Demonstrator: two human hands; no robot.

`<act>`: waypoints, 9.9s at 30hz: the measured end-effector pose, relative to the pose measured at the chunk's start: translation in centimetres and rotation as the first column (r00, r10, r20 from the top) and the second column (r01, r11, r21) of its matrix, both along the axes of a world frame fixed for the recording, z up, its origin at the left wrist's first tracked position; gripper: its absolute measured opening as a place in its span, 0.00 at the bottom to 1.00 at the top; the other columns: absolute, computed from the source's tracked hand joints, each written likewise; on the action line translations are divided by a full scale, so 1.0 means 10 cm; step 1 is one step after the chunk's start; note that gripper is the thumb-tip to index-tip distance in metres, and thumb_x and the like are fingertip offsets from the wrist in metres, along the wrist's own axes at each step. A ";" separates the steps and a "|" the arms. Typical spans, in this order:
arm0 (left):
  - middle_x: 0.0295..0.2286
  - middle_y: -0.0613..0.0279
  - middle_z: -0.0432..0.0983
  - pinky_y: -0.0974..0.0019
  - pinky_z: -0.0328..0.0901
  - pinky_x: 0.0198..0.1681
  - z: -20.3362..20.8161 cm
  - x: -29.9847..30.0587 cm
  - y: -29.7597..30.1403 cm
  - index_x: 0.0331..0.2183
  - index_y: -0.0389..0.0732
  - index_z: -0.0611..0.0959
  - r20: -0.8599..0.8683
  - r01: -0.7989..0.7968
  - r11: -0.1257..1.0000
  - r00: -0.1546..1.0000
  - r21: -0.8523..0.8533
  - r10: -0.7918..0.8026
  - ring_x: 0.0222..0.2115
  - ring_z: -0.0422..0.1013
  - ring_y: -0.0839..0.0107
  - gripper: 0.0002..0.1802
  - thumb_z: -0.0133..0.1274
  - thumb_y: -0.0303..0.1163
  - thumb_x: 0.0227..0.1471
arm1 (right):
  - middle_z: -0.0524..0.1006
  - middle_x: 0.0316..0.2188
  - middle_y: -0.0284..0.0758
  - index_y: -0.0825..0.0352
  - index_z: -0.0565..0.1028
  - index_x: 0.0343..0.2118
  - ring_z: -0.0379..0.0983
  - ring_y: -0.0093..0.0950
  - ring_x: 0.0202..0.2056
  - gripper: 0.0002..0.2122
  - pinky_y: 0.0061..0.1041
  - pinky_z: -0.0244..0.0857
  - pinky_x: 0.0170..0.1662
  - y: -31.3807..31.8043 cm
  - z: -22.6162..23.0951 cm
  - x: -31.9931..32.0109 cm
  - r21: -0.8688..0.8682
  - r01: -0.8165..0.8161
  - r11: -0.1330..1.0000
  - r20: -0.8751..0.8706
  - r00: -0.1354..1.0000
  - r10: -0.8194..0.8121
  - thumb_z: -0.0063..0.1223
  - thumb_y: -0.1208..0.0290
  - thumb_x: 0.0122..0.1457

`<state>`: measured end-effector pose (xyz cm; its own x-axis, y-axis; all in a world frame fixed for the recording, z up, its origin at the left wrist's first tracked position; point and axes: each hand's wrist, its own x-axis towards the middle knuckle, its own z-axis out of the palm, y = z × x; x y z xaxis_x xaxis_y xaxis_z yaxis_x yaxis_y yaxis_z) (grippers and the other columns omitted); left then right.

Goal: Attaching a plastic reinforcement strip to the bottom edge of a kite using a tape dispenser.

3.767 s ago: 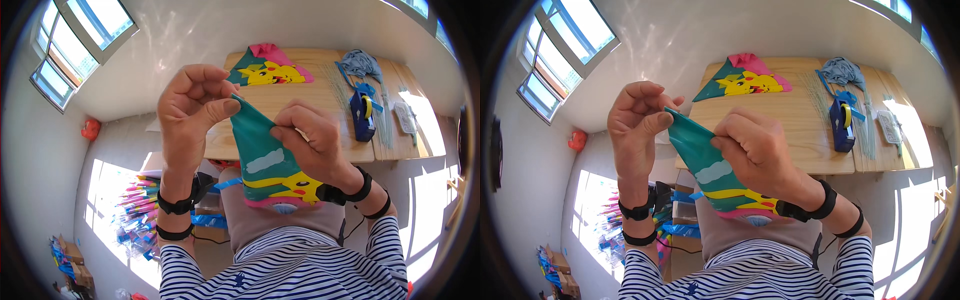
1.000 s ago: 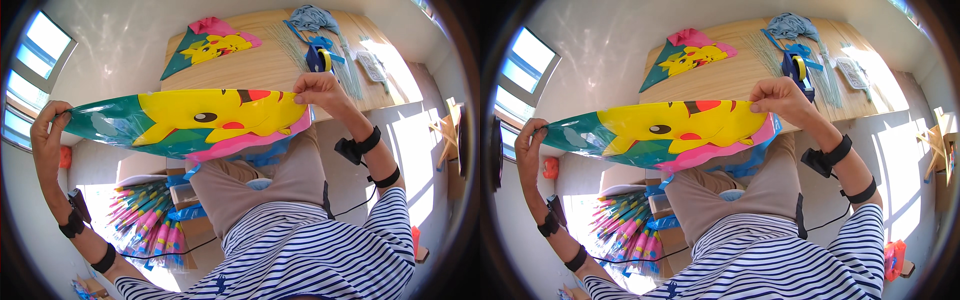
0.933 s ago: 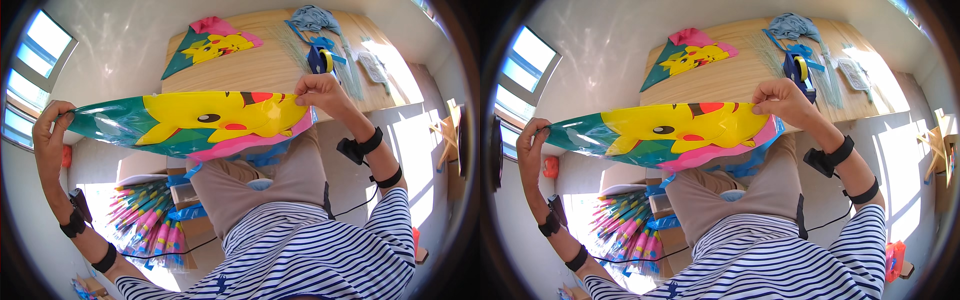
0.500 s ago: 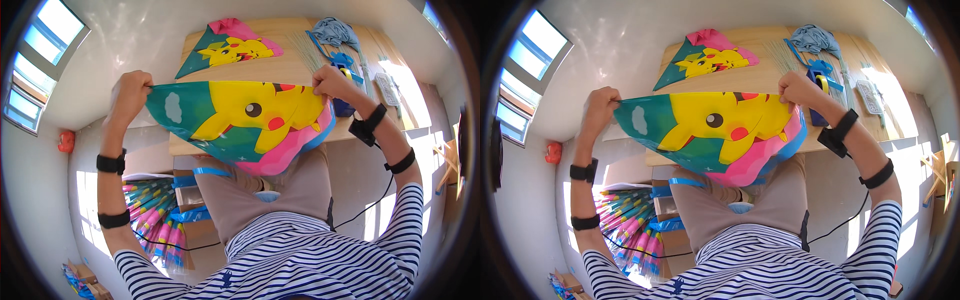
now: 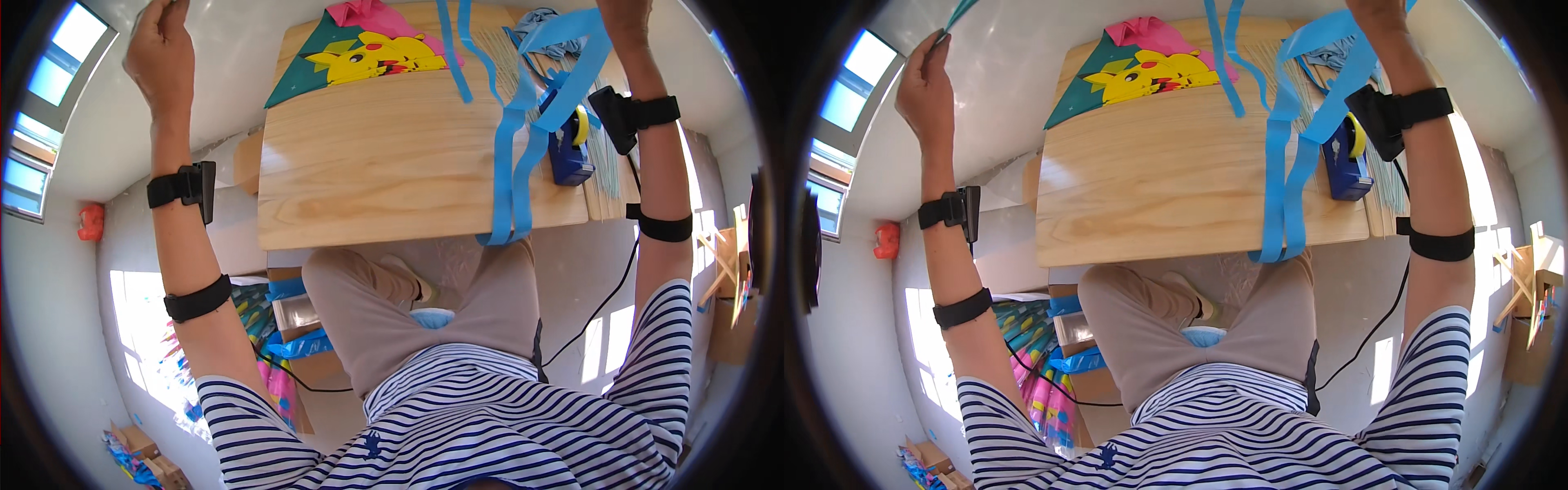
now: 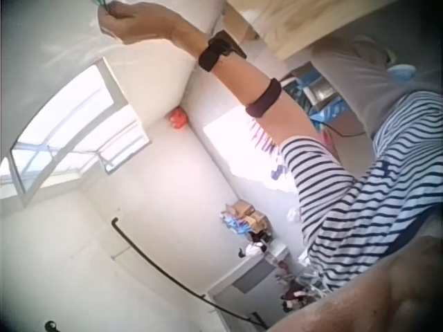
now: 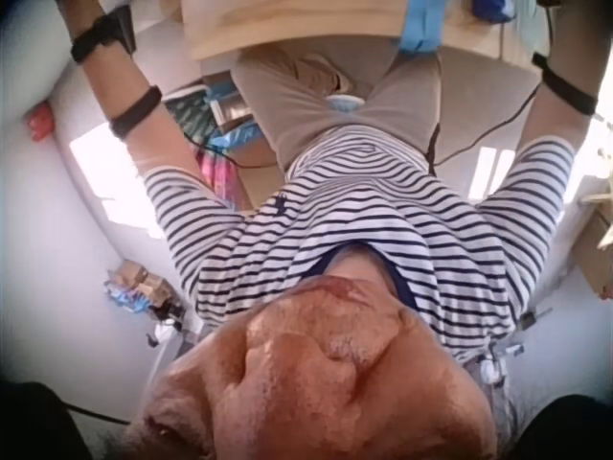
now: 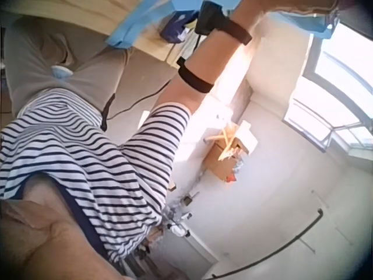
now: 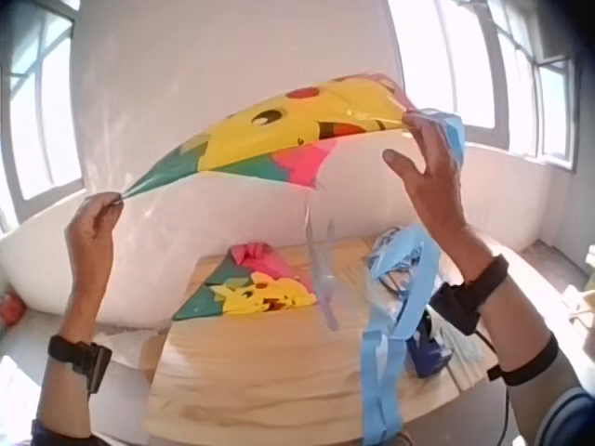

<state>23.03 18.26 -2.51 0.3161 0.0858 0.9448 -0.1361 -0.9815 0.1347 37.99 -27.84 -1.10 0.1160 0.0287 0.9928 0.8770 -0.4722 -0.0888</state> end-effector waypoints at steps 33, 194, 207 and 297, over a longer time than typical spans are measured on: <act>0.57 0.63 0.74 0.39 0.41 0.70 -3.41 -1.81 -0.45 0.54 0.43 0.81 -0.767 -0.159 0.985 0.623 0.069 0.154 0.61 0.64 0.55 0.22 0.59 0.34 0.58 | 0.61 0.69 0.42 0.70 0.66 0.65 0.55 0.42 0.70 0.35 0.47 0.49 0.71 1.07 -3.13 -2.35 -0.769 -0.373 0.520 -0.543 0.810 -0.222 0.61 0.54 0.59; 0.49 0.47 0.77 0.48 0.65 0.63 -2.51 -0.80 -1.87 0.54 0.34 0.76 0.439 0.273 -0.348 0.645 -0.897 -0.626 0.53 0.73 0.55 0.22 0.39 0.41 0.72 | 0.76 0.48 0.51 0.70 0.77 0.49 0.73 0.48 0.53 0.23 0.41 0.69 0.54 1.54 -2.04 -2.37 -0.245 -0.638 0.730 -0.739 0.610 0.285 0.70 0.70 0.48; 0.39 0.41 0.81 0.32 0.62 0.63 -3.22 -0.78 -1.08 0.46 0.29 0.81 0.648 0.348 -0.584 0.619 -0.734 -0.445 0.43 0.77 0.49 0.14 0.52 0.30 0.65 | 0.79 0.30 0.41 0.65 0.85 0.43 0.77 0.32 0.33 0.14 0.31 0.71 0.39 -0.77 -3.12 -1.35 -0.165 -0.130 0.978 -0.986 0.051 -0.159 0.67 0.72 0.51; 0.36 0.58 0.81 0.55 0.65 0.43 -3.10 -0.39 -0.27 0.30 0.44 0.86 -0.904 -0.035 0.969 0.369 -0.244 -0.214 0.38 0.76 0.57 0.14 0.73 0.32 0.37 | 0.73 0.35 0.47 0.73 0.74 0.21 0.73 0.51 0.40 0.01 0.44 0.67 0.43 -0.81 -3.28 -0.88 -0.698 -0.333 0.634 -0.709 0.444 -0.548 0.51 0.83 0.42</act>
<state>19.16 15.52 -33.55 0.9911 0.1305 0.0245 0.1091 -0.9057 0.4096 29.21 -35.92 -33.86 0.8679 0.4966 -0.0042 0.4725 -0.8283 -0.3010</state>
